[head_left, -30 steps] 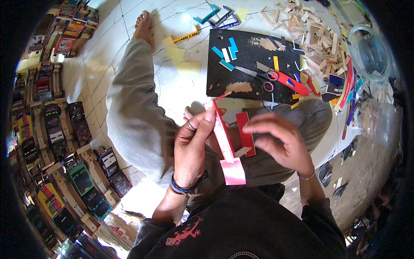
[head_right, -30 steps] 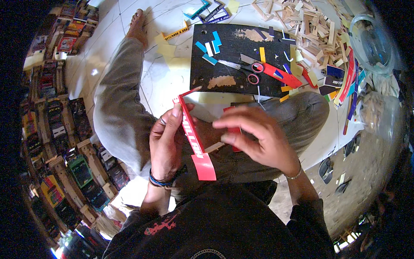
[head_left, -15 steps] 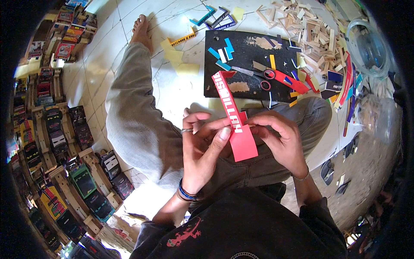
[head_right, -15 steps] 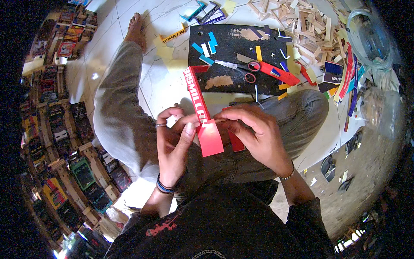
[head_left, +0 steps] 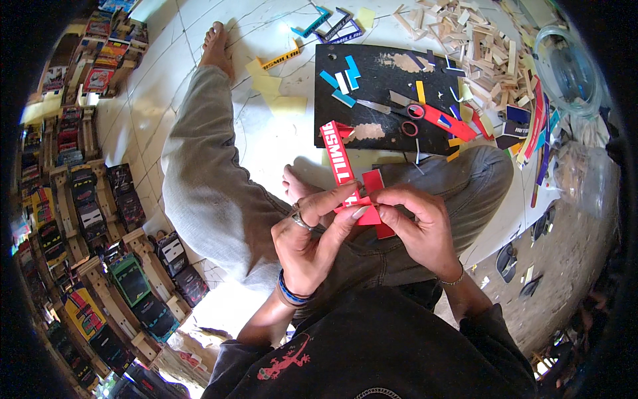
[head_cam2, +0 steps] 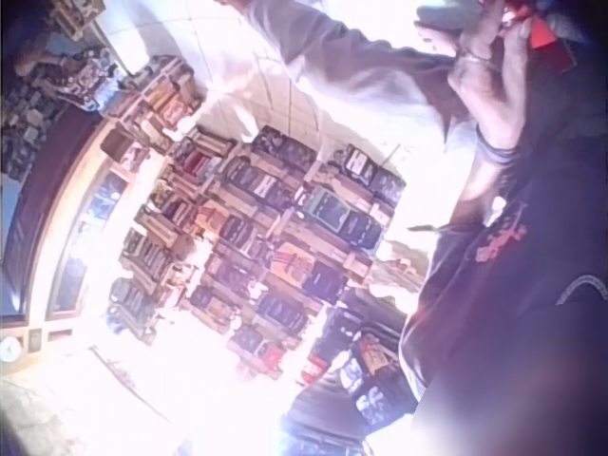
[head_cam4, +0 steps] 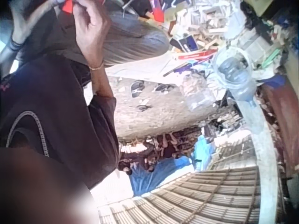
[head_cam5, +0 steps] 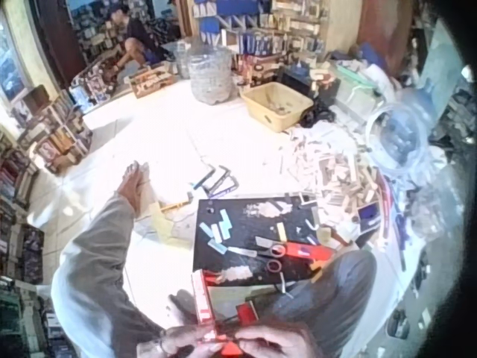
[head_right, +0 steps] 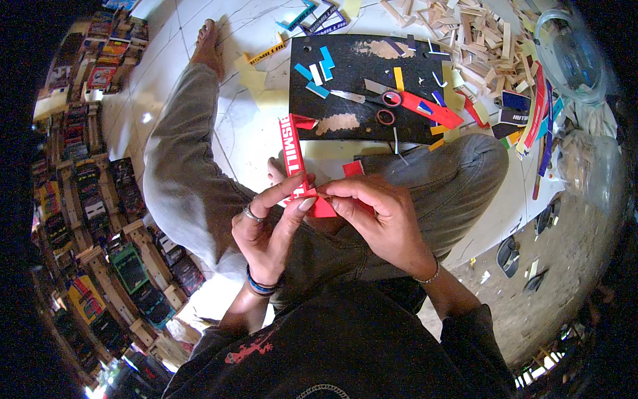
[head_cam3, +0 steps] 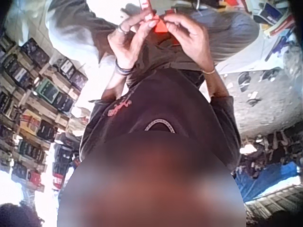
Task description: The person sits on the floor and uses scissors to trim a red sticker with white text. They repeatedly cut small sections from the edges, fold the sticker, and continue trimming to refine its shape.
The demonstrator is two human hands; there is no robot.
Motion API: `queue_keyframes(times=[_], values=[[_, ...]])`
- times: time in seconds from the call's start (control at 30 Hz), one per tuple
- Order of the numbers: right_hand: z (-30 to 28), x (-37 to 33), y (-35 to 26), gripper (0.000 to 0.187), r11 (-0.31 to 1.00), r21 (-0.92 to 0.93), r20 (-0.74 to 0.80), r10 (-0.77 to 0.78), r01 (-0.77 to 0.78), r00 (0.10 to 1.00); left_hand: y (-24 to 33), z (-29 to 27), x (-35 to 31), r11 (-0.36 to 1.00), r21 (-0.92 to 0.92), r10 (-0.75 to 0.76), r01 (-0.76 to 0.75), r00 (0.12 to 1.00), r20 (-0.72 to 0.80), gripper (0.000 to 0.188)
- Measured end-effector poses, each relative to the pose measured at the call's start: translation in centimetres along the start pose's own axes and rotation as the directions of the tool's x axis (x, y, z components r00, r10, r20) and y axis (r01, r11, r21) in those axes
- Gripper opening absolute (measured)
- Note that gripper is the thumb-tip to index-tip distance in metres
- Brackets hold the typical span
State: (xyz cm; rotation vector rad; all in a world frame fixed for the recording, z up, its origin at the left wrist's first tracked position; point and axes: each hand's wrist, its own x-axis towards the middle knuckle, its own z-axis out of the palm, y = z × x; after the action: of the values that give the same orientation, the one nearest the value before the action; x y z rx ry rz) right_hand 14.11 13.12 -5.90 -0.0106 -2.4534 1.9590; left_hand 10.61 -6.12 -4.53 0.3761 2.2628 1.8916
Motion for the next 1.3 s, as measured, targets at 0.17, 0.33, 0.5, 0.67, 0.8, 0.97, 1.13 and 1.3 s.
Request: queue_keyframes(times=[0.17,0.33,0.5,0.67,0.8,0.97,1.13,1.3], values=[[0.3,-0.2,-0.3,0.017,0.986,0.13,0.039,0.104,-0.109,0.994,0.5,0.5,-0.2,0.995,-0.058,-0.085,0.082,0.995,-0.052,0.032],[0.5,0.0,-0.7,0.018,0.984,0.158,0.066,0.07,-0.079,0.995,0.0,0.8,0.1,0.945,-0.291,-0.194,0.15,0.973,-0.128,0.039],[0.6,0.2,-0.8,0.018,0.962,0.222,0.136,0.132,-0.16,0.982,-0.5,0.3,0.3,0.945,-0.284,-0.203,0.163,0.972,-0.116,0.049],[1.0,0.7,-0.3,0.018,0.972,0.217,0.115,0.068,-0.092,0.991,-0.8,0.6,0.2,0.959,-0.248,-0.168,0.138,0.98,-0.106,0.055],[1.3,0.8,-0.1,0.017,0.968,0.21,0.105,0.121,-0.141,0.987,-0.8,0.7,0.2,0.903,-0.376,-0.267,0.209,0.957,-0.11,0.061],[2.2,0.5,0.3,0.025,0.965,0.24,0.041,0.097,-0.104,0.994,-0.9,0.5,0.5,0.922,-0.331,-0.248,0.199,0.962,-0.111,0.07],[2.6,0.1,1.5,0.028,0.986,0.167,-0.072,0.013,-0.001,0.997,-0.8,0.8,0.4,0.926,-0.343,-0.197,0.158,0.977,-0.081,0.086],[2.7,-0.5,2.0,0.027,0.972,0.231,-0.056,0.063,-0.049,0.996,-1.1,0.9,0.4,0.947,-0.298,-0.149,0.122,0.986,-0.069,0.096]])
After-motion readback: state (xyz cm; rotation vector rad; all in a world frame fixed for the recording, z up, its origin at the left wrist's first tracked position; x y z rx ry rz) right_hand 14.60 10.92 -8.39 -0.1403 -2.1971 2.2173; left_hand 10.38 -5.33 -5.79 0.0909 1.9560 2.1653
